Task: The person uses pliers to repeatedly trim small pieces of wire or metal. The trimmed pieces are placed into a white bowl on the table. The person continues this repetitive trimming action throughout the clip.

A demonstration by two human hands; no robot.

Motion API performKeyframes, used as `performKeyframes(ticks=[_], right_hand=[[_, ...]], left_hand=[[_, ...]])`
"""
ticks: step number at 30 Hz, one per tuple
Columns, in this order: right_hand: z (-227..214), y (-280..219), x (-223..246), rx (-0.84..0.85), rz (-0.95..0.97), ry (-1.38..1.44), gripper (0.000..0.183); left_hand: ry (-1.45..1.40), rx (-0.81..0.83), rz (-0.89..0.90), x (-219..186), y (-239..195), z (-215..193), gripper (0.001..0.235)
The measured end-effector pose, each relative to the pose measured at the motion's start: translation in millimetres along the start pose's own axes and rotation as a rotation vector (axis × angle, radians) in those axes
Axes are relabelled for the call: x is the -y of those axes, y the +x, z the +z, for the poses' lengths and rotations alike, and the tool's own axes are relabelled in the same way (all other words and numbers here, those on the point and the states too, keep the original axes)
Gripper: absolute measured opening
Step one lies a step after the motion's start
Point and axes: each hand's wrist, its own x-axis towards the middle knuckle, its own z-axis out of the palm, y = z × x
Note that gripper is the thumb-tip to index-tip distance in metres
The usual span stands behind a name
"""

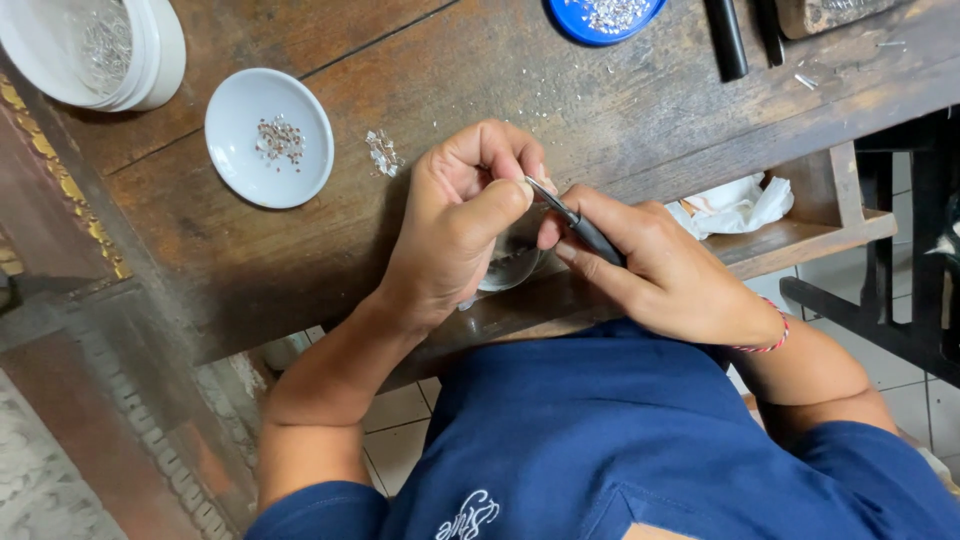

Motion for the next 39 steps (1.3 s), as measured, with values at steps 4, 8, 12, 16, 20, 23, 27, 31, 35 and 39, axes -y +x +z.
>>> performKeyframes(ticks=[4, 8, 12, 16, 20, 23, 27, 31, 35, 39], right_hand=[[-14, 2, 0, 0.109, -0.002, 0.004, 0.016], [-22, 2, 0, 0.177, -0.043, -0.095, 0.018], [-28, 2, 0, 0.182, -0.007, -0.133, 0.022], [-30, 5, 4, 0.135, -0.03, -0.083, 0.024], [-29, 5, 8, 0.034, -0.075, -0.216, 0.024], [-31, 5, 12, -0.039, -0.157, -0.406, 0.03], [-36, 7, 14, -0.079, -0.243, -0.645, 0.039], [-39, 7, 17, -0.051, -0.25, -0.687, 0.032], [-40, 8, 20, -0.026, -0.209, -0.693, 0.027], [-45, 9, 16, 0.008, -0.154, -0.63, 0.04]], left_hand=[[0.002, 0.063, -0.05, -11, 2, -3, 0.02], [0.141, 0.066, -0.185, -24, 1, -1, 0.019], [0.31, 0.074, -0.188, -24, 1, -7, 0.014], [0.341, 0.054, -0.053, -24, 2, -9, 0.013], [0.38, 0.017, 0.055, -24, 4, -11, 0.017], [0.396, 0.02, 0.055, -26, 4, -13, 0.019], [0.432, 0.055, 0.026, -25, 3, -16, 0.019], [0.458, 0.058, 0.035, -28, 2, -15, 0.019], [0.452, 0.084, 0.048, -29, 1, -17, 0.019], [0.507, 0.072, 0.087, -33, 2, -15, 0.014]])
